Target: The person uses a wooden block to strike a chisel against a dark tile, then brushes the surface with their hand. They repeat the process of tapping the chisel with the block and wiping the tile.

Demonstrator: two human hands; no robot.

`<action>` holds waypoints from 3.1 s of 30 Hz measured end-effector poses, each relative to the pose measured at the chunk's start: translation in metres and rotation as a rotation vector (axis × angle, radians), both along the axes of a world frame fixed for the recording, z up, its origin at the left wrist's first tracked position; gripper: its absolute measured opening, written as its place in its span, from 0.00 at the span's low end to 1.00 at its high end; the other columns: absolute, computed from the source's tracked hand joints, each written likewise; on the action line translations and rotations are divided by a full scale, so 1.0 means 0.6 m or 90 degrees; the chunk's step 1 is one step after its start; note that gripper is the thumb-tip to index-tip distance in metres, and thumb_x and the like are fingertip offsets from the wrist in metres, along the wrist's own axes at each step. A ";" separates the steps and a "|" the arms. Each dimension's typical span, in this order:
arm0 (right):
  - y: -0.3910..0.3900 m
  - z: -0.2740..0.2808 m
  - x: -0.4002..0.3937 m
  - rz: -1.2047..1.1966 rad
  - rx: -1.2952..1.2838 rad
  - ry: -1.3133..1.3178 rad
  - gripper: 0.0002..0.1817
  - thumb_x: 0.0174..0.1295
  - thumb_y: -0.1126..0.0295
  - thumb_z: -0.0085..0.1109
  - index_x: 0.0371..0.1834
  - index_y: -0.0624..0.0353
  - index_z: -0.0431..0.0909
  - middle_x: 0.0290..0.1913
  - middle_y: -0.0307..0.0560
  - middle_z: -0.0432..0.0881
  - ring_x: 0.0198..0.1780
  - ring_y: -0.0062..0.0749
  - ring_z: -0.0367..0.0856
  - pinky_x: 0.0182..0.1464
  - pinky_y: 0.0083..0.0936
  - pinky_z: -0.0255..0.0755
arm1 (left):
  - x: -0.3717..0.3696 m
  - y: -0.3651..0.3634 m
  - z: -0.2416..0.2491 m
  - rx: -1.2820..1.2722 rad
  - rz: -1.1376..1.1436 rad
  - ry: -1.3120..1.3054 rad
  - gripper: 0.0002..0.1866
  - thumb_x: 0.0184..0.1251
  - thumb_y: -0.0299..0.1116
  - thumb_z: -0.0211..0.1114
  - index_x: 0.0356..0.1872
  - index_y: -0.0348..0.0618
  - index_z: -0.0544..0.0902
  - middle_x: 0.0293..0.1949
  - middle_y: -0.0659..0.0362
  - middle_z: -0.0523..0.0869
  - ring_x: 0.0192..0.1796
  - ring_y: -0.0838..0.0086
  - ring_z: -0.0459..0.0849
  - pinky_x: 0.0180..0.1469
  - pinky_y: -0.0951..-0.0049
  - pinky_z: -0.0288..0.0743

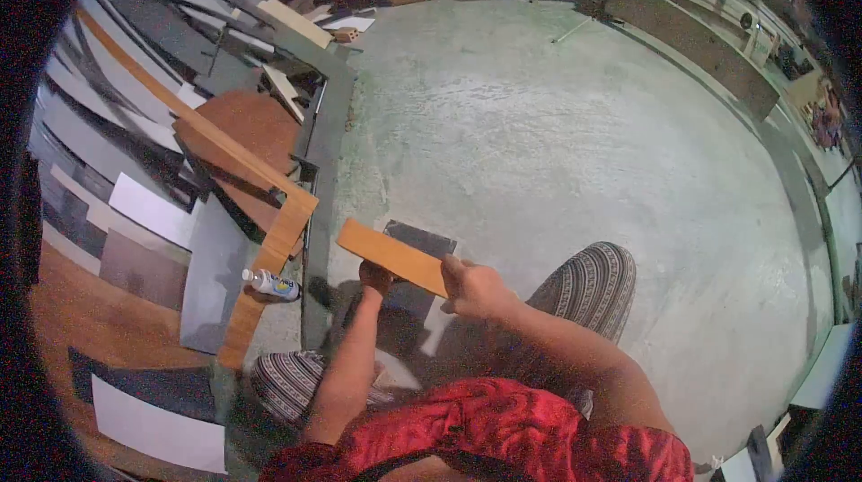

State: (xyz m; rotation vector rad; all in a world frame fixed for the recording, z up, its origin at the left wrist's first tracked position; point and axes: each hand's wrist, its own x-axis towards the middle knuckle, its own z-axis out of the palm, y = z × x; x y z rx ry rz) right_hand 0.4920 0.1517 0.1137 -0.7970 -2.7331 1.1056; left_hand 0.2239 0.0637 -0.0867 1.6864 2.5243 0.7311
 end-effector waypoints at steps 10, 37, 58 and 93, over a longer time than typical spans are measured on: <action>-0.002 -0.027 -0.017 -0.008 -0.037 -0.065 0.41 0.31 0.62 0.75 0.55 0.58 0.67 0.45 0.59 0.78 0.48 0.54 0.77 0.47 0.38 0.71 | -0.012 0.009 -0.045 0.229 0.036 -0.311 0.07 0.62 0.26 0.57 0.40 0.37 0.74 0.36 0.56 0.80 0.36 0.73 0.79 0.33 0.70 0.74; 0.000 -0.021 -0.012 -0.072 -0.061 0.157 0.46 0.32 0.59 0.74 0.59 0.62 0.64 0.46 0.60 0.77 0.48 0.55 0.76 0.48 0.40 0.71 | -0.018 0.005 0.022 0.301 -0.007 -0.597 0.17 0.57 0.32 0.63 0.47 0.36 0.74 0.41 0.57 0.82 0.40 0.70 0.80 0.42 0.71 0.75; 0.003 -0.023 -0.015 -0.007 0.027 0.102 0.44 0.35 0.62 0.71 0.60 0.61 0.62 0.44 0.62 0.76 0.46 0.58 0.76 0.45 0.44 0.71 | -0.022 0.003 0.002 0.110 -0.004 0.018 0.19 0.53 0.41 0.63 0.42 0.38 0.78 0.43 0.50 0.83 0.47 0.56 0.81 0.50 0.59 0.73; -0.015 -0.033 -0.027 0.003 0.013 0.153 0.41 0.32 0.68 0.70 0.56 0.64 0.66 0.39 0.60 0.77 0.41 0.54 0.78 0.43 0.36 0.72 | -0.036 -0.058 -0.081 0.164 0.170 -0.650 0.21 0.58 0.43 0.61 0.52 0.49 0.75 0.52 0.57 0.79 0.57 0.68 0.75 0.61 0.68 0.65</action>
